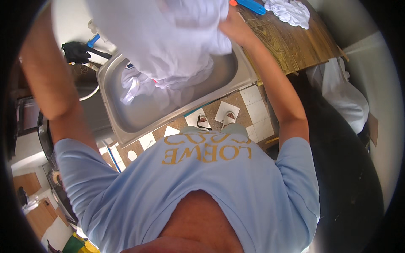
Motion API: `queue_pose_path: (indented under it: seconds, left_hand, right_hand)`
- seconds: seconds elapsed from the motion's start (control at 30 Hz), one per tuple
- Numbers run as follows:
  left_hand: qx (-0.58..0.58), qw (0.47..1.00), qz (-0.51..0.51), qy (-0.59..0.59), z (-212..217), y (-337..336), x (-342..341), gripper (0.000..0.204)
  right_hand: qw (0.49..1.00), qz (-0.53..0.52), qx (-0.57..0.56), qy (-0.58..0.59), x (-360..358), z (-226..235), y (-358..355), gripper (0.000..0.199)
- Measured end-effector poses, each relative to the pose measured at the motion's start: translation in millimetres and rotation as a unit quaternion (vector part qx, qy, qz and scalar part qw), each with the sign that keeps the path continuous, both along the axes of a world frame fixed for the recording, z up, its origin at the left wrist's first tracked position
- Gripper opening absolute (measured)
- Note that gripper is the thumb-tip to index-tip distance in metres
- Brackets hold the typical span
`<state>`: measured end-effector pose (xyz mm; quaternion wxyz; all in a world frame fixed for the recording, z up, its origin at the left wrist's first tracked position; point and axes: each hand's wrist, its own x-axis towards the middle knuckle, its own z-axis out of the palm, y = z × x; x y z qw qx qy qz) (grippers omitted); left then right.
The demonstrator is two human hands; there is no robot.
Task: The person washes a white shirt by hand in a basin of water, scrubing the fabric, applying liquid detergent from a purple bottle to a stain, and then rinsing the shirt before placing it into a top-loading washing machine.
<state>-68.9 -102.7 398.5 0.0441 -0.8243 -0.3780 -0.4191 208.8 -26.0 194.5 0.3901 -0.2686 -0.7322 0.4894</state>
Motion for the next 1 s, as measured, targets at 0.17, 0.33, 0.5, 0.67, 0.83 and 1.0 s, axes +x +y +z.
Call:
queue_pose_path:
  seconds: [0.17,0.33,0.5,0.67,0.83,1.0]
  left_hand:
    - [-0.057,0.977,0.183,0.096,-148.6,22.4,-6.4,0.02]
    - [-0.32,0.727,0.095,-0.6,-309.8,28.3,33.2,0.016]
    - [-0.24,0.832,0.287,-0.41,-407.0,27.8,21.0,0.018]
    - [-0.189,0.858,0.343,-0.331,-433.7,29.8,23.3,0.013]
    - [-0.198,0.88,0.34,-0.268,-444.8,34.7,20.4,0.013]
    - [-0.153,0.891,0.361,-0.228,-453.1,43.5,24.0,0.013]
  right_hand:
    - [0.991,0.051,0.031,-0.118,26.1,-49.3,10.6,0.07]
    - [0.991,0.011,0.103,-0.08,-72.5,-103.8,13.1,0.051]
    - [0.93,-0.068,0.242,-0.269,-102.0,-178.8,4.2,0.041]
    - [0.945,-0.051,0.228,-0.229,-111.6,-218.3,9.0,0.037]
    - [0.95,-0.068,0.26,-0.158,-120.4,-236.3,13.5,0.036]
    - [0.945,-0.079,0.291,-0.125,-120.7,-252.8,16.7,0.038]
